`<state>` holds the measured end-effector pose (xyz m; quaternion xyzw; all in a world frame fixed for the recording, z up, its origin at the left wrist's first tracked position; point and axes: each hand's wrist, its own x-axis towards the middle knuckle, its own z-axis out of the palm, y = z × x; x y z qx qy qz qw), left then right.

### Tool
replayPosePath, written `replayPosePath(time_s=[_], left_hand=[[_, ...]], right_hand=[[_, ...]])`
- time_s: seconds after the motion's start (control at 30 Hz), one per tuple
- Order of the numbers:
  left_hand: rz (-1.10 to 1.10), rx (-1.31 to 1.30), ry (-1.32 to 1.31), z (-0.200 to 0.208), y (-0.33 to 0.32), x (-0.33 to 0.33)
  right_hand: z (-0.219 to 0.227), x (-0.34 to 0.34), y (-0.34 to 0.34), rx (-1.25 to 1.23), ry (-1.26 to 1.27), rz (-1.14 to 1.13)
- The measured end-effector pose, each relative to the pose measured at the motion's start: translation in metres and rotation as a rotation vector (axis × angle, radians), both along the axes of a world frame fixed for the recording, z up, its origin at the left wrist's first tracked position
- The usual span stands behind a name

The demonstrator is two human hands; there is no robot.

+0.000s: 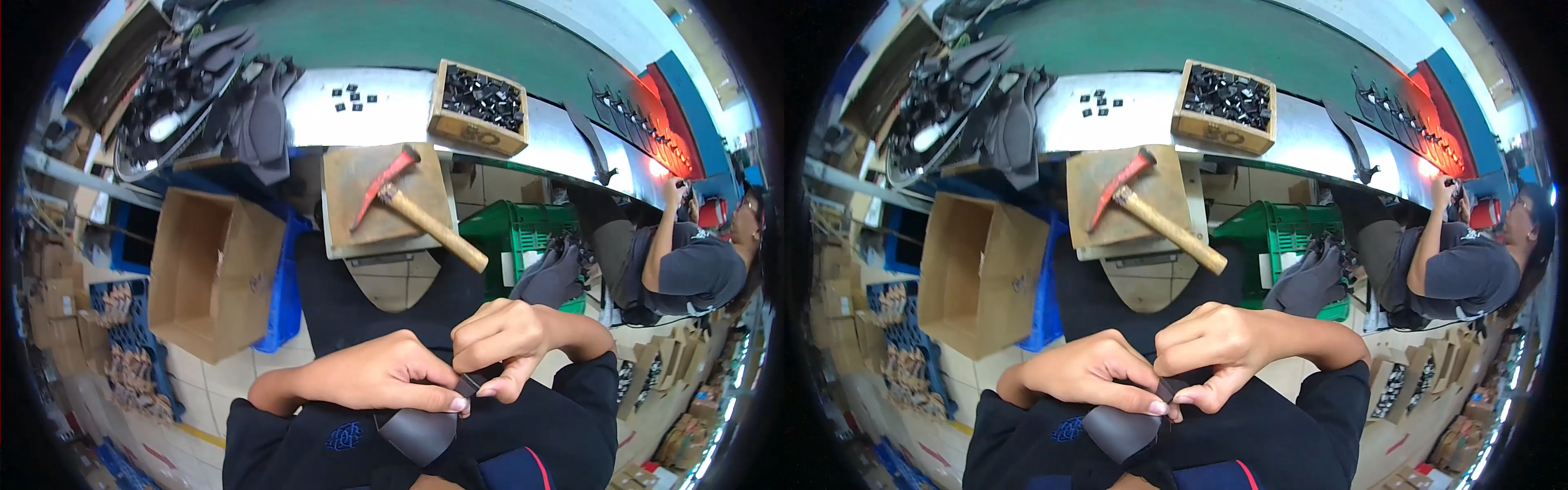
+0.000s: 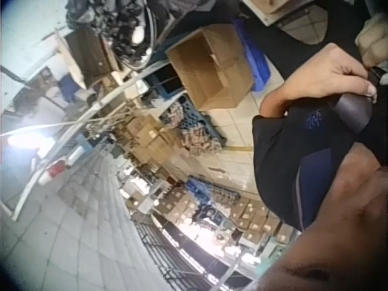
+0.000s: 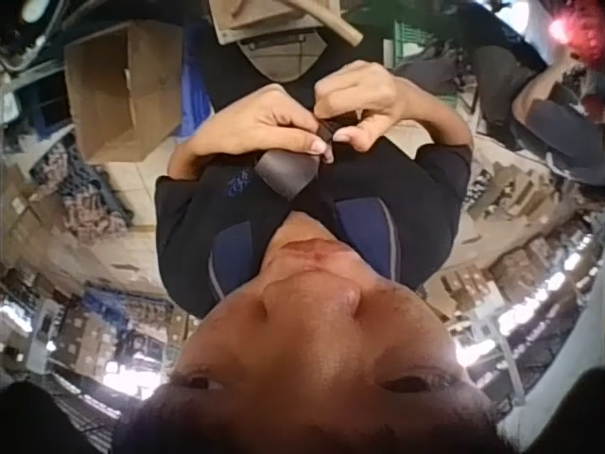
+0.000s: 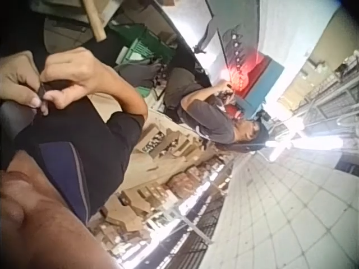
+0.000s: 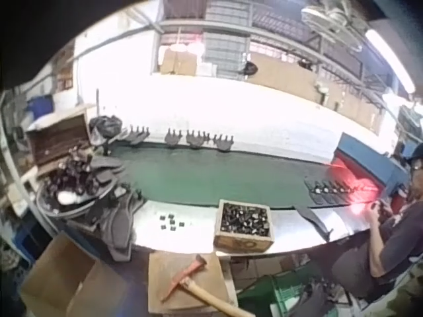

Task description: Assembling shoe components by attaching parts to soles using a hammer and wooden block.

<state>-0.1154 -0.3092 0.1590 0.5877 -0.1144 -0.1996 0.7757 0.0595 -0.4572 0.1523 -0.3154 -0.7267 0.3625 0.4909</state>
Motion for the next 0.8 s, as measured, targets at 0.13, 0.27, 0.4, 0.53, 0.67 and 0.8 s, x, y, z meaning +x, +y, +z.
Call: replayPosePath(time_s=[0.13,0.27,0.4,0.53,0.67,0.8], left_hand=[[-0.121,0.152,-0.026,0.008,0.026,0.021],[0.3,0.227,-0.14,0.019,0.068,0.061],[0.955,0.512,-0.288,0.022,0.177,0.085],[1.025,1.109,-0.28,-0.003,0.333,0.111],[0.978,1.63,-0.165,-0.097,0.372,0.151],[0.897,1.975,-0.124,-0.126,0.321,0.149]], right_hand=[[0.0,0.02,0.007,-0.032,-0.008,-0.023],[0.013,0.098,-0.007,-0.076,-0.412,-0.475],[-0.047,0.234,-0.066,-0.203,-0.88,-1.749],[-0.125,0.343,-0.138,-0.619,-0.899,-2.265],[-0.164,0.378,-0.171,-0.374,-0.623,-2.148],[-0.091,0.342,-0.126,0.157,-0.878,-2.207]])
